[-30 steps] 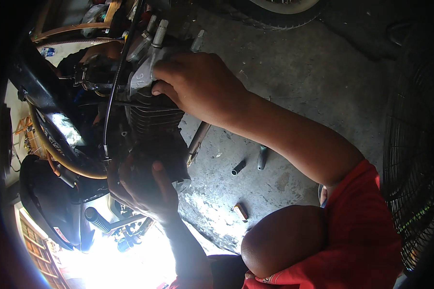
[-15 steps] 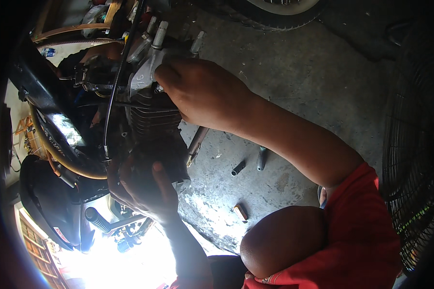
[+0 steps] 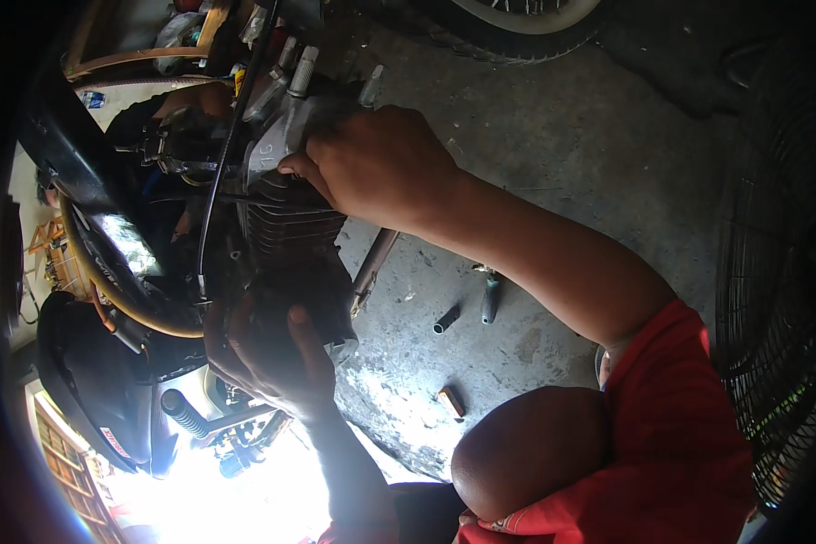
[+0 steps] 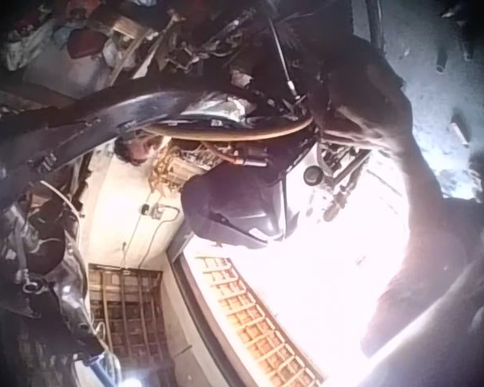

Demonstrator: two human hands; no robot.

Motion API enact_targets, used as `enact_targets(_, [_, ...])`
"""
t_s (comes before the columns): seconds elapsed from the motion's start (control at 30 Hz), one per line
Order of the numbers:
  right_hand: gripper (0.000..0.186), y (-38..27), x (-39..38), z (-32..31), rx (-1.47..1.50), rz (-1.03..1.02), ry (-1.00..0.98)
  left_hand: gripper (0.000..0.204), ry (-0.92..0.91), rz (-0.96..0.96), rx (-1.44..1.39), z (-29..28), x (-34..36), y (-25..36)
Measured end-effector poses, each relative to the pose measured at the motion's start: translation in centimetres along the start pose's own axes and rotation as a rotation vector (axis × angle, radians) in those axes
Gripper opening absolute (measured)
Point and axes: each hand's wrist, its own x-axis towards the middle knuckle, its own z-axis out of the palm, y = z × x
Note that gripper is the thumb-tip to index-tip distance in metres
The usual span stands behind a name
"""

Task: The person installs a spark plug into a motorcycle engine block by hand and works on the adjacent engine components using a screwdriver.

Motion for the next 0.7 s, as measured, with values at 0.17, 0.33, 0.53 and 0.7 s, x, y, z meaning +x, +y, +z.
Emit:
enact_targets(0.17, [0.026, -0.3, -0.5, -0.4, 0.037, -0.039, 0.097, 0.054, 0.012, -0.01, 0.009, 0.0, -0.1, 0.0])
enact_targets(0.33, [0.022, 0.1, -0.6, 0.4, 0.096, -0.224, 0.229, 0.053, 0.014, 0.015, 0.008, 0.0, 0.2, 0.1])
enact_targets(0.53, [0.029, -0.1, -0.3, 0.0, -0.042, 0.011, -0.088, 0.051, 0.013, 0.009, 0.013, 0.0, 0.2, 0.1])
enact_targets(0.7, [0.028, -0.7, 0.0, -0.3, 0.02, -0.089, 0.15, 0.051, 0.022, -0.005, 0.025, -0.5, 0.3, -0.1])
